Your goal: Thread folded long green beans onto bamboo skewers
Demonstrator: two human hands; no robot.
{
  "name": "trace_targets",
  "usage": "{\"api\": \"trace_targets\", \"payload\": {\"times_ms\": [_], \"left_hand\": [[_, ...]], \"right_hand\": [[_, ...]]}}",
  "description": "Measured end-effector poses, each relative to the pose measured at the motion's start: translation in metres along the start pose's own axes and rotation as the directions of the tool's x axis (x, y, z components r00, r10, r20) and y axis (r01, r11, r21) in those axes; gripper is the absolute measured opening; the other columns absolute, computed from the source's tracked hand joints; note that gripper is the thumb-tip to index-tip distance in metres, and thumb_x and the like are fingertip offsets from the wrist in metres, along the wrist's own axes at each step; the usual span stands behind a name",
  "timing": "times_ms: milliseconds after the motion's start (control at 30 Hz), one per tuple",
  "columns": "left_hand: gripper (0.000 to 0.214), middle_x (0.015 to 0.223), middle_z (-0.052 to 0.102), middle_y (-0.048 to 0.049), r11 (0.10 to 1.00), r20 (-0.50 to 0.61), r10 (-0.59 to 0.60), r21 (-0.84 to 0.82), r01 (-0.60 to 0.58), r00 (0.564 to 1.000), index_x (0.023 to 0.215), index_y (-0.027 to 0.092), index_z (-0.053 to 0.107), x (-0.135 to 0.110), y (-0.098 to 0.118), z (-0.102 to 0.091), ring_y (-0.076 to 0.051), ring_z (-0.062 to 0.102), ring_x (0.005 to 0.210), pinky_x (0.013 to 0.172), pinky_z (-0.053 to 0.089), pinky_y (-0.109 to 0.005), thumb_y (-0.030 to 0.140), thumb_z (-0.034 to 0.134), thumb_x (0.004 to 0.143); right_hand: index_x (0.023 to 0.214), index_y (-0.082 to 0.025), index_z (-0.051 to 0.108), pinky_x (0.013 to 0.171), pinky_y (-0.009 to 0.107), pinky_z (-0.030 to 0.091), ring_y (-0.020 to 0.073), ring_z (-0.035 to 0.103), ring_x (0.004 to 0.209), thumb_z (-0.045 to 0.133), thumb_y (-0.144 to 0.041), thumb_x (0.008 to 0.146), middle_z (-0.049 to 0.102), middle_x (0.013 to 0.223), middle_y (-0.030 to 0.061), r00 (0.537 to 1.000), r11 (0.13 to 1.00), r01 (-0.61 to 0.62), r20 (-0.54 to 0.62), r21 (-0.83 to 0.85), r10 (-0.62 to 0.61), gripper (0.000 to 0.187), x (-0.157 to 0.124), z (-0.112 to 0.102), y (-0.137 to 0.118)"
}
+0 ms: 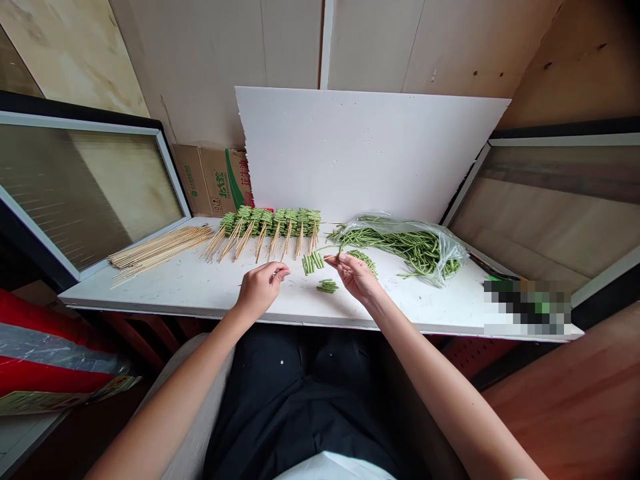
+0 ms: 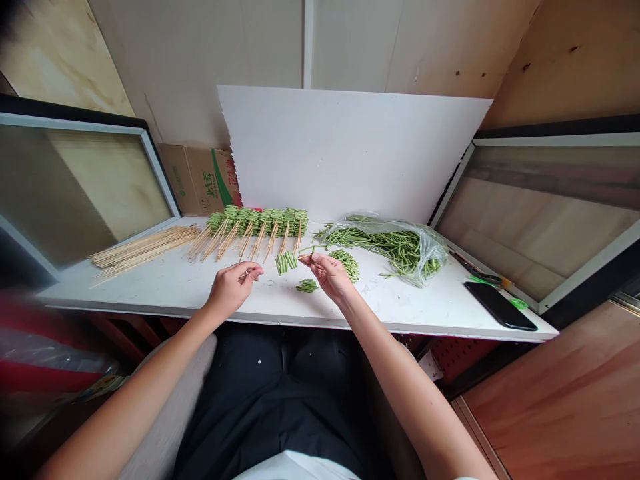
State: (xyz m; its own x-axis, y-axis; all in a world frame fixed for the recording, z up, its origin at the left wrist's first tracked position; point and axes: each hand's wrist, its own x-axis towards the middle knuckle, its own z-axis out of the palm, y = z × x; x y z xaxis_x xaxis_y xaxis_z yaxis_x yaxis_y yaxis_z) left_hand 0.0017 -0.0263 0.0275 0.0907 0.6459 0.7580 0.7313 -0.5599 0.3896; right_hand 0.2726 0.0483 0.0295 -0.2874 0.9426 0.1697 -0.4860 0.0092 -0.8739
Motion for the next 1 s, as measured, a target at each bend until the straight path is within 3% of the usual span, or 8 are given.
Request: {"api": "trace_targets", "payload": {"times_ms": [433,1000], "left_hand": [[0.016,0.085,0.079,-0.0022,0.98,-0.078,0.153,0.142,-0.141,0.985,0.092,0.021,0.074,0.003,0.001,-0.008,-0.017,0.073,0.074,0.067,0.051,-0.026,0.018,0.06,0.1],[0.025,0.083,0.079,-0.0024,0.95,-0.07,0.219,0.244,-0.196,0.973,0.089,0.021,0.073,0.003,0.001,-0.011,-0.019,0.074,0.075,0.066,0.05,-0.027,0.009,0.053,0.098]], "right_hand": [[0.083,-0.02,0.082,0.1,0.036,0.058,0.0283,0.077,0.11,0.094,-0.045,0.07,0.083,0.096,0.0109,0.999,0.983,0.036,0.037,-0.18,-0.03,0.031,-0.01,0.006,-0.013],[0.084,-0.019,0.082,0.093,0.039,0.062,0.0287,0.078,0.104,0.093,-0.047,0.072,0.083,0.096,0.0124,0.998,0.961,0.056,0.009,-0.272,-0.055,0.033,-0.017,0.012,-0.01]]}}
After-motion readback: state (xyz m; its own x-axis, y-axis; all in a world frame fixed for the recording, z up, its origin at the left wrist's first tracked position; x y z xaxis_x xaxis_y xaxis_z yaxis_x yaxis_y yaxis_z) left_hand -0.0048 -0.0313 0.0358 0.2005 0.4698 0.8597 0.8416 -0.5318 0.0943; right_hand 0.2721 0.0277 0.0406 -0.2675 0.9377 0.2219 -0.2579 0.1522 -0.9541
